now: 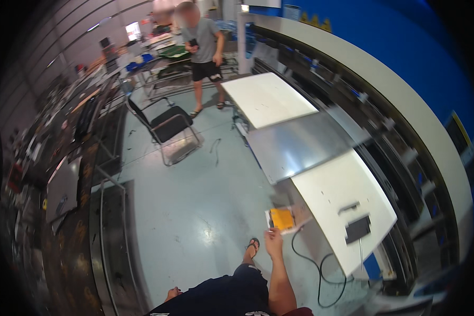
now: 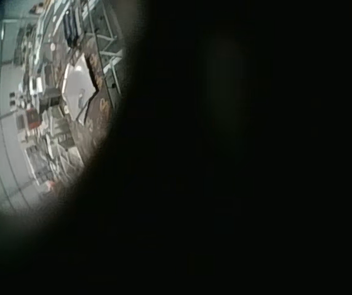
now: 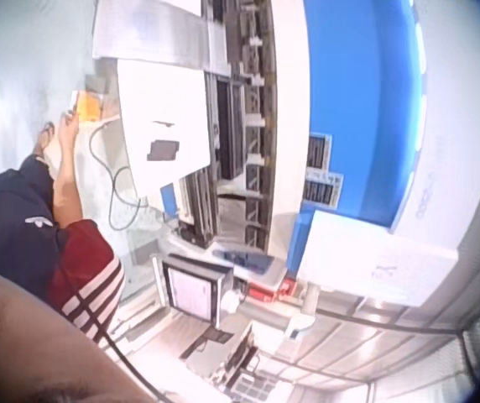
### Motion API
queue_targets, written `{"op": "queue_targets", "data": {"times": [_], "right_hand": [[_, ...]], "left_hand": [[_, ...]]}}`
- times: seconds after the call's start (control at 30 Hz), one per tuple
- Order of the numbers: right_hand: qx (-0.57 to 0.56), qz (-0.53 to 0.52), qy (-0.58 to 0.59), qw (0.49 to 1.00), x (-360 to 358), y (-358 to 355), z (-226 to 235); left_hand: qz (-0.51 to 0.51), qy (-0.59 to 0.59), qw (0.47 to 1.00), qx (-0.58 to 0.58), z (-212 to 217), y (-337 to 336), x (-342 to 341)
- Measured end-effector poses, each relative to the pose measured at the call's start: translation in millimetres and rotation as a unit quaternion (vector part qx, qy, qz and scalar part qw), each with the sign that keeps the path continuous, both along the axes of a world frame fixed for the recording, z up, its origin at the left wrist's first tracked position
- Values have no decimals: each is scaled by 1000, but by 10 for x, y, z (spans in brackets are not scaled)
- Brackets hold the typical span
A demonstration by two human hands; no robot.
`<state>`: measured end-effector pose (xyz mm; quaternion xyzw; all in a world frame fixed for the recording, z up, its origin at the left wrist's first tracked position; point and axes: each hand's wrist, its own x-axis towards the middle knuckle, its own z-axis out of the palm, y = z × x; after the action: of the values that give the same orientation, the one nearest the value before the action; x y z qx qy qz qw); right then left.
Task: The person places metal sheets into a press brake machine, adjusts the clamps, and bends the sheets. They repeat this process for multiple sheets, occasionally interacting with the machine's control screen.
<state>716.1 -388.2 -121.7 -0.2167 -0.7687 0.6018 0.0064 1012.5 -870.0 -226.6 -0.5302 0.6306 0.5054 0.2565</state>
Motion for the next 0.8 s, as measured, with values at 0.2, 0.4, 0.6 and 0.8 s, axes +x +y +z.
{"op": "queue_targets", "data": {"times": [0.2,0.4,0.6,0.8], "right_hand": [[-311,-171,23,935,-1539,718,38],[-434,-161,2,887,-2537,619,243],[-245,-285,-9,927,-2787,245,80],[-219,-333,25,917,-2844,205,-58]], "left_hand": [[12,57,996,-64,95,381,-497],[102,9,994,-25,36,317,-1268],[103,-5,995,-6,-258,-55,-2047],[0,5,1000,14,-553,-856,-2977]]}}
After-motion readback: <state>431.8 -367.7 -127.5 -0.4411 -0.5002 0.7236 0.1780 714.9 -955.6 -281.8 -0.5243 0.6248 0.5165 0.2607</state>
